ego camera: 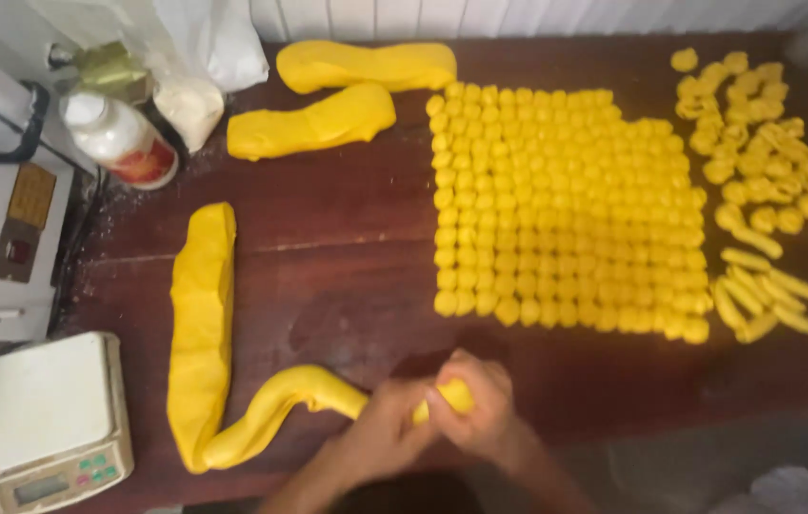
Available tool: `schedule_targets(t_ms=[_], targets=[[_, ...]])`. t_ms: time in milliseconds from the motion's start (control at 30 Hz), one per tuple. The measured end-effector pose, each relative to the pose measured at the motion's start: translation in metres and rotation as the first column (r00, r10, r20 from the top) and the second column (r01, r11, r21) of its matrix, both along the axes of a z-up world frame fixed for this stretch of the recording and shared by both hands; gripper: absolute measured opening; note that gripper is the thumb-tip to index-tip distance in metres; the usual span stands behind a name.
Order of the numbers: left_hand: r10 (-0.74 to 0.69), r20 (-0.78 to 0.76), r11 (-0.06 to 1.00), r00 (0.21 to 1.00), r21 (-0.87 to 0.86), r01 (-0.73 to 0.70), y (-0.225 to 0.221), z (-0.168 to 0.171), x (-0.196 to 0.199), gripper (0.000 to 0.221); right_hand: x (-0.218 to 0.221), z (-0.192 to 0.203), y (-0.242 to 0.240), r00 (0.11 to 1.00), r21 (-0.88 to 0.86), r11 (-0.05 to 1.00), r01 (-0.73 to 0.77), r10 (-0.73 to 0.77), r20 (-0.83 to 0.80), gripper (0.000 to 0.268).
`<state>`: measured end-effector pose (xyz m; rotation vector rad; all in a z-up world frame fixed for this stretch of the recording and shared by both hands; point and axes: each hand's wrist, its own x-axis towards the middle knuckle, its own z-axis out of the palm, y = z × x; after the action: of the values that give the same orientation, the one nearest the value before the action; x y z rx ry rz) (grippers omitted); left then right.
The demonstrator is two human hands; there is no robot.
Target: Portioning and shaping yellow dough into small balls on a bakery workbench.
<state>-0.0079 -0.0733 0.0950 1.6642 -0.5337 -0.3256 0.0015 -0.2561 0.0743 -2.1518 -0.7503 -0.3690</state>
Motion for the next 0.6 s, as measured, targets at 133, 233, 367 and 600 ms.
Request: schedule_targets(t_ms=[133,233,367,600], targets=[[0.114,0.147,0.993,0.983,0.021,-0.118,-0.003,0.002,0.005,0.013,0.039,-0.046,-0.008,0.957,0.348,0.907,0.238,-0.157,-0.244,0.019],[0.254,0.302,0.963,0.919,0.006,-0.268,0.04,-0.026,0.005,0.011,0.096,-0.068,-0.021,0.9,0.115,0.958,0.263,-0.201,-0.386,0.025],[0.733,-0.004,0.68,0.68,0.036,-0.732,0.112,-0.092,0.001,0.008,0.18,-0.082,-0.039,0.818,0.255,0.963,0.082,0.081,-0.569,0.033],[0.923,-0.213,0.382,0.32,0.412,-0.827,0.144,-0.191,-0.077,0.015,0.403,-0.066,-0.002,0.947,-0.09,0.975,0.203,-0.173,0.271,0.03]])
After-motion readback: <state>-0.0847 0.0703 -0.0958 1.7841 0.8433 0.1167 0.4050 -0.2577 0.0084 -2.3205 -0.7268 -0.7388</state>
